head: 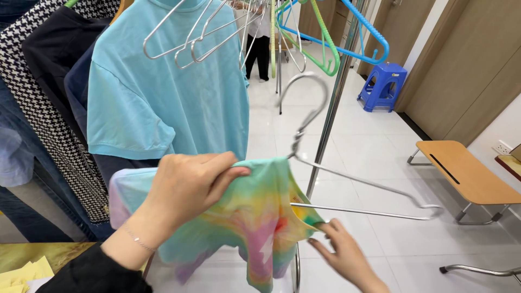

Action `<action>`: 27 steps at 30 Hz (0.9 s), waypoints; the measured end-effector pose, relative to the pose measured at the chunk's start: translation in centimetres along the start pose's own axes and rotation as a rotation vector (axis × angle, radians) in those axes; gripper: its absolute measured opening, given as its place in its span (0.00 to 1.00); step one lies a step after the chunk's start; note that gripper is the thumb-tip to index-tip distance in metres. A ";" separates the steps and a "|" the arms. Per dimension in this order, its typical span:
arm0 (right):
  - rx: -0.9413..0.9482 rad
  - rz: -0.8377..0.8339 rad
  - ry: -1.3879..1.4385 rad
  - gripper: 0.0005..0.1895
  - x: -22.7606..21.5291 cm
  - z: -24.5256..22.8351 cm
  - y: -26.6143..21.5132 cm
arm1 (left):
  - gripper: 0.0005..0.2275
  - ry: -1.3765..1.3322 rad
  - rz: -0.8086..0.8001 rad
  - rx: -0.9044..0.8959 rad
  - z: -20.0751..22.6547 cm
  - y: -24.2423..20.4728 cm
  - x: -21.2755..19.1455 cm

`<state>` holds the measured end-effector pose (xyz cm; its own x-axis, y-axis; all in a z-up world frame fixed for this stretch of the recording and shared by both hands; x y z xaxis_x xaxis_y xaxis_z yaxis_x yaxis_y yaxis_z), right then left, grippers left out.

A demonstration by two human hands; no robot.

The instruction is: Hanging various items of clothing onto a metal rack using plastic hangers.

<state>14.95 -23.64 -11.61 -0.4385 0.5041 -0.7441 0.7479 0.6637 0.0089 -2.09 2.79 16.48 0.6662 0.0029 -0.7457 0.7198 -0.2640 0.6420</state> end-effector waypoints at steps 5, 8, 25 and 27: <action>-0.098 0.259 -0.101 0.14 -9.9 7.3 -2.3 | 0.22 0.235 -0.031 0.123 -3.9 -5.0 2.4; -0.257 0.199 -0.159 0.06 -12.7 1.5 -4.2 | 0.22 0.286 -0.017 0.156 -3.8 -6.5 3.4; -0.327 0.480 -0.155 0.05 -16.6 2.3 -5.9 | 0.16 -0.088 0.026 -0.036 -3.3 -5.4 12.2; -0.114 0.392 -0.070 0.07 -17.0 4.4 -5.0 | 0.21 -0.252 -0.491 -0.557 -8.1 -7.8 18.4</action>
<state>20.85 -37.97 -1.98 -0.0930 0.6948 -0.7132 0.7900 0.4874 0.3719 6.10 12.72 -0.79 0.2296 -0.2422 -0.9427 0.9568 0.2336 0.1730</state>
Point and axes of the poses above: each hand's wrist, its own y-axis towards the middle knuckle, its own x-axis out of the palm, z = x × y, the point moved 7 cm from there along y, towards the middle knuckle, and after that the axes turned 10 degrees about -z, right-handed, at the moved point
